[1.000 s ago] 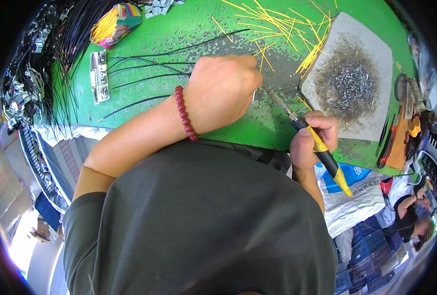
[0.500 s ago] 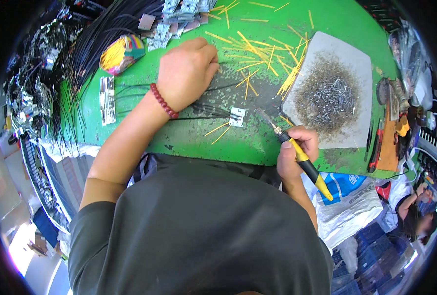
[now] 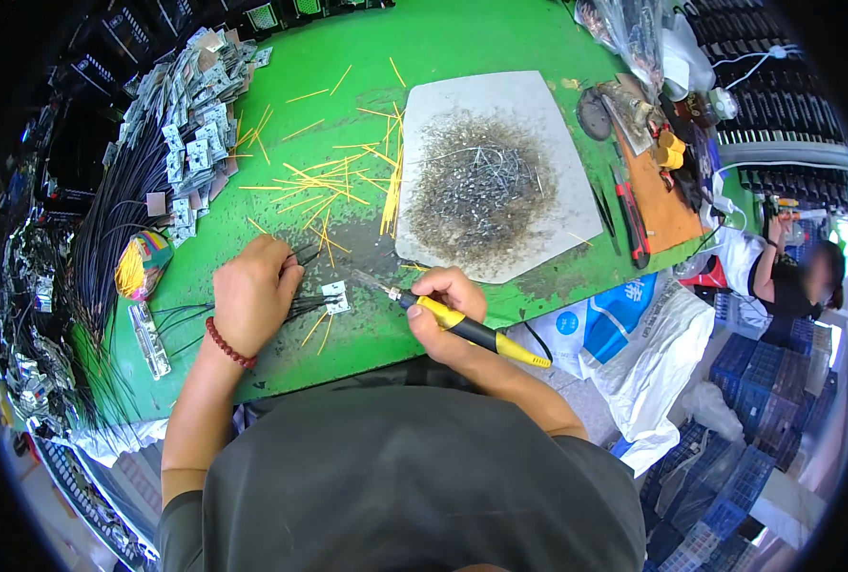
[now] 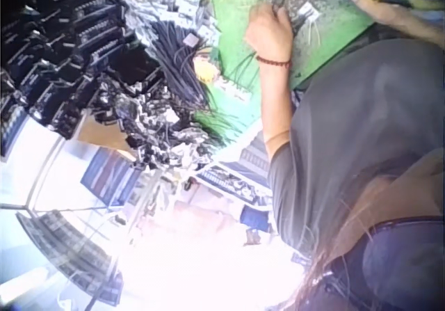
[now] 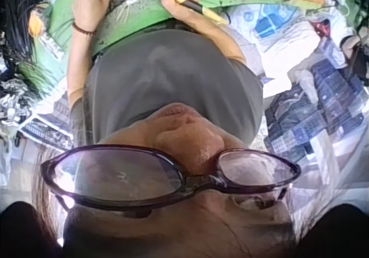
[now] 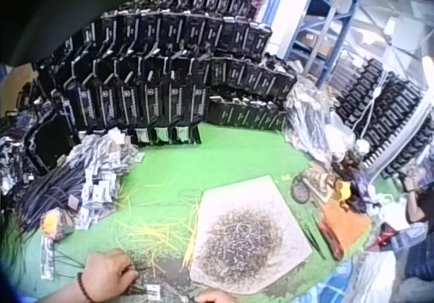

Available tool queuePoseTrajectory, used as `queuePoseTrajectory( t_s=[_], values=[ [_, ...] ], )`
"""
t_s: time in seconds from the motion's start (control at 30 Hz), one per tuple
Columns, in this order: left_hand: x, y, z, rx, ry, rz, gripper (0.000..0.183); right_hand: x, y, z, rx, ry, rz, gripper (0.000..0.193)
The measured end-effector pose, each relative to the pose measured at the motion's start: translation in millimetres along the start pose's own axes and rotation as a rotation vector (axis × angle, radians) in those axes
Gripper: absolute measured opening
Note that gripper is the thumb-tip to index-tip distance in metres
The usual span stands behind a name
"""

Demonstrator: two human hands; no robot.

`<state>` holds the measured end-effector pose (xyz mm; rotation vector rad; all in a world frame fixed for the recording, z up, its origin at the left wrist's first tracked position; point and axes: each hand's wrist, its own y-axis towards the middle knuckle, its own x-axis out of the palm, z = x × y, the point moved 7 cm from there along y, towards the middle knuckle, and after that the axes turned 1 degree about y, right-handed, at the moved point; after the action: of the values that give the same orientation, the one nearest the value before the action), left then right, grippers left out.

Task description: Soldering wires onto small circuit boards and assembling components at a factory workbench.

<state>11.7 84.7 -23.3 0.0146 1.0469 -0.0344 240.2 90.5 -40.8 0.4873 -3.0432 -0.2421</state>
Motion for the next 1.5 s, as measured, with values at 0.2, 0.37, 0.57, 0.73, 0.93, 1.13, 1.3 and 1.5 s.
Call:
queuePoseTrajectory(
  t_s=[0.2,0.37,0.57,0.73,0.93,1.13,1.3,1.5],
  values=[
    [-24.3,-8.8,16.4,0.026,-0.065,0.057,0.011,9.2,6.1,6.7,-0.053,0.175,0.083,0.031],
    [-33.5,-20.3,26.0,0.092,-0.177,0.043,0.012,57.0,39.6,-11.8,-0.098,-0.269,-0.263,0.036],
    [-34.3,-27.1,23.2,0.052,-0.197,0.019,0.011,84.3,54.4,-22.5,-0.279,-0.165,-0.246,0.039],
    [-43.7,-23.2,19.8,0.106,-0.336,0.122,0.011,74.6,58.6,8.3,0.190,0.058,-0.128,0.034],
    [-38.0,-18.2,21.9,0.008,-0.290,0.095,0.011,76.4,61.2,0.0,0.166,0.163,-0.179,0.030],
    [-35.1,-16.7,20.9,0.036,-0.235,0.179,0.013,78.4,60.1,-4.1,0.118,0.176,-0.155,0.030],
    [-34.7,-15.8,22.7,0.125,-0.253,0.232,0.015,77.4,58.5,-3.8,0.070,0.156,-0.143,0.031],
    [-22.5,-16.0,25.2,0.075,-0.353,0.084,0.013,76.1,59.3,-2.9,0.053,0.142,-0.143,0.030]
  ],
)
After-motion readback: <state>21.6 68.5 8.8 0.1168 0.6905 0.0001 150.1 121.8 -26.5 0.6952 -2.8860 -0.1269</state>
